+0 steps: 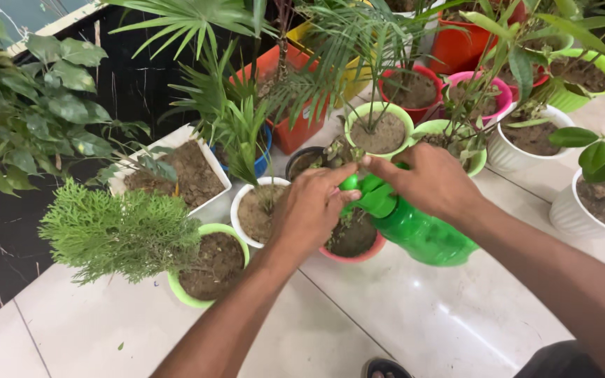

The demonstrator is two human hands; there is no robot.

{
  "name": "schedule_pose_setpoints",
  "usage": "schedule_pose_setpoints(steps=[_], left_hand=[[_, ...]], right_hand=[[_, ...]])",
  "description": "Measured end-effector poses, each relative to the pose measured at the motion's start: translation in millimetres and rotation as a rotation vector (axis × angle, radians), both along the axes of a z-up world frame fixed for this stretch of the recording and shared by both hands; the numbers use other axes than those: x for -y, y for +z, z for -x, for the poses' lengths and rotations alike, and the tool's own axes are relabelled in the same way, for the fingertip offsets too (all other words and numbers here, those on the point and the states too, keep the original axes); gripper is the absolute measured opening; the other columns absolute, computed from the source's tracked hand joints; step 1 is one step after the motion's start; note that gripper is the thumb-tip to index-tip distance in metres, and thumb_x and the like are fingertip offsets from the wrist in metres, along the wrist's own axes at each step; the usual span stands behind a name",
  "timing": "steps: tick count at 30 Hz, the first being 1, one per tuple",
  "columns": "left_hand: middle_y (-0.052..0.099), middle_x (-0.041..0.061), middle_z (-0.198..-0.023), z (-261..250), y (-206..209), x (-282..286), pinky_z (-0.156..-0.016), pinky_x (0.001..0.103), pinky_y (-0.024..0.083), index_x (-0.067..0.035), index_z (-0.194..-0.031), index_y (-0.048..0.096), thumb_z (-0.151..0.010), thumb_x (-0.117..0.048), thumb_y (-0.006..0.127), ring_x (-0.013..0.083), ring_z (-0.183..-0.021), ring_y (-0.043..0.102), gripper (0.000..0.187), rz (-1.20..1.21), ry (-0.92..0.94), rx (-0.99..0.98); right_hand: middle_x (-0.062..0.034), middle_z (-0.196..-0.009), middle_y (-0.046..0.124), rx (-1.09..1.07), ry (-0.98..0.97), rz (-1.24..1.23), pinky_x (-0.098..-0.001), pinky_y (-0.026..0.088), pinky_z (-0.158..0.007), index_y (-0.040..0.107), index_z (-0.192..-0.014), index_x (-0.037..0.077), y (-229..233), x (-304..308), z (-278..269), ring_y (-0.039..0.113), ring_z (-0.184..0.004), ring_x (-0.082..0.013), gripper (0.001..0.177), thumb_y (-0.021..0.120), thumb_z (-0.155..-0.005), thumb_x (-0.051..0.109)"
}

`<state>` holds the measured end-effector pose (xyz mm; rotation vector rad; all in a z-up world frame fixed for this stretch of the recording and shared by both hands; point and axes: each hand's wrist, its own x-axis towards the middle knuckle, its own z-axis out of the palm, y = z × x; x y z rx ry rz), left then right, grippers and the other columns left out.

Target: The person uses a green spray bottle to mist several potted plants arranged on a tiled floor. The person holds the bottle with both hands and sprays water onto the leaves and soil of multiple plants in sequence.

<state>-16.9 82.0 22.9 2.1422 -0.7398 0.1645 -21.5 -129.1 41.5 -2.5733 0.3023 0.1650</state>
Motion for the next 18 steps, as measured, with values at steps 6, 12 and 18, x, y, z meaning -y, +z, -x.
schedule_pose_setpoints(steps=[6, 12, 18], left_hand=[[0.078, 0.012, -0.095, -20.5, 18.4, -30.5, -0.071, 0.042, 0.055, -0.018, -0.123, 0.072, -0.088, -0.022, 0.076, 0.0301, -0.072, 0.073, 0.035, 0.134, 0.282, -0.104], [0.075, 0.018, -0.086, -7.0, 3.8, -1.4, -0.07, 0.044, 0.054, -0.02, -0.123, 0.075, -0.087, -0.021, 0.076, 0.0325, -0.073, 0.073, 0.036, 0.045, 0.227, -0.2], [0.076, 0.017, -0.094, -9.9, 16.5, -5.5, -0.07, 0.041, 0.055, -0.017, -0.119, 0.076, -0.084, -0.019, 0.08, 0.0352, -0.08, 0.073, 0.036, 0.107, 0.134, 0.154]], right_hand=[[-0.0264, -0.083, 0.074, 0.064, -0.008, 0.201, -0.0522, 0.054, -0.084, 0.079, -0.101, 0.001, -7.0, 27.0, -3.5, 0.072, -0.084, -0.0418, 0.063, 0.061, -0.089, 0.061], [-0.0301, -0.076, 0.07, 0.083, -0.017, 0.148, -0.0528, 0.055, -0.078, 0.078, -0.103, 0.008, -1.1, -5.4, -3.1, 0.071, -0.077, -0.0436, 0.056, 0.058, -0.091, 0.059], [-0.026, -0.07, 0.069, 0.188, 0.055, 0.083, -0.0525, 0.053, -0.076, 0.079, -0.089, 0.001, 2.6, 0.6, 3.3, 0.071, -0.073, -0.0415, 0.063, 0.058, -0.09, 0.06]])
